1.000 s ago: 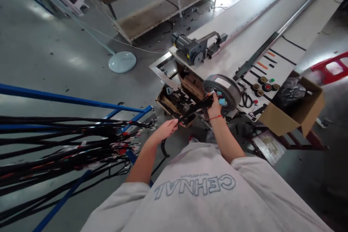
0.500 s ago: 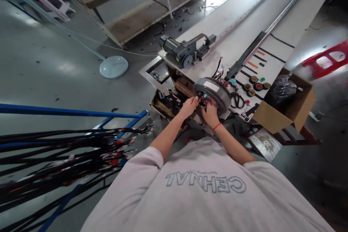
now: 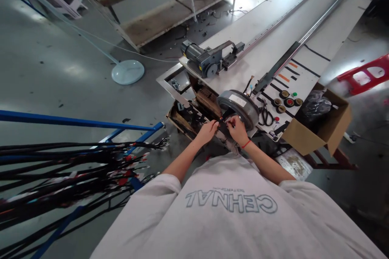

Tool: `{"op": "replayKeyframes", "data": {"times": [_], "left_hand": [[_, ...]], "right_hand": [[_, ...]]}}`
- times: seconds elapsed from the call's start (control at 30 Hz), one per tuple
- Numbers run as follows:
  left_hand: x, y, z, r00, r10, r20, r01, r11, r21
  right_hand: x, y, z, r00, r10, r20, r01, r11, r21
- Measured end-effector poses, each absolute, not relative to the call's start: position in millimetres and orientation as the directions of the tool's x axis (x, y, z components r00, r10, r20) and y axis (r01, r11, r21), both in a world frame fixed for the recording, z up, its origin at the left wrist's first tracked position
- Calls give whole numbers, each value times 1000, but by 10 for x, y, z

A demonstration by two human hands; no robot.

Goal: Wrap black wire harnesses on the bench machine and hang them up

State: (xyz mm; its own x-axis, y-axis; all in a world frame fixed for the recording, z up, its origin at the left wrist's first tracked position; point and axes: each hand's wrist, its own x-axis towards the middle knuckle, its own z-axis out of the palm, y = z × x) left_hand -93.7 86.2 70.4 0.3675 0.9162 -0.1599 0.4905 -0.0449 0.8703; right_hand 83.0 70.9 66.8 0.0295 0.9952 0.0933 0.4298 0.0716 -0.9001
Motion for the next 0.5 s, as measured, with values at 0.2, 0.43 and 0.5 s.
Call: {"op": "replayKeyframes", "data": {"times": [0.2, 0.43, 0.5], "left_hand": [[-876, 799, 608, 419, 892, -170, 658, -169, 733], [-844, 708, 709, 393, 898, -198, 759, -195, 621], [-836, 641, 746, 362, 908, -213, 781, -170, 601]], "right_hand": [[822, 915, 918, -216, 968, 126, 494, 220, -841], [789, 1035, 918, -436, 890, 133, 616, 403, -677], [714, 976, 1005, -470, 873, 127, 622, 430, -654]]}}
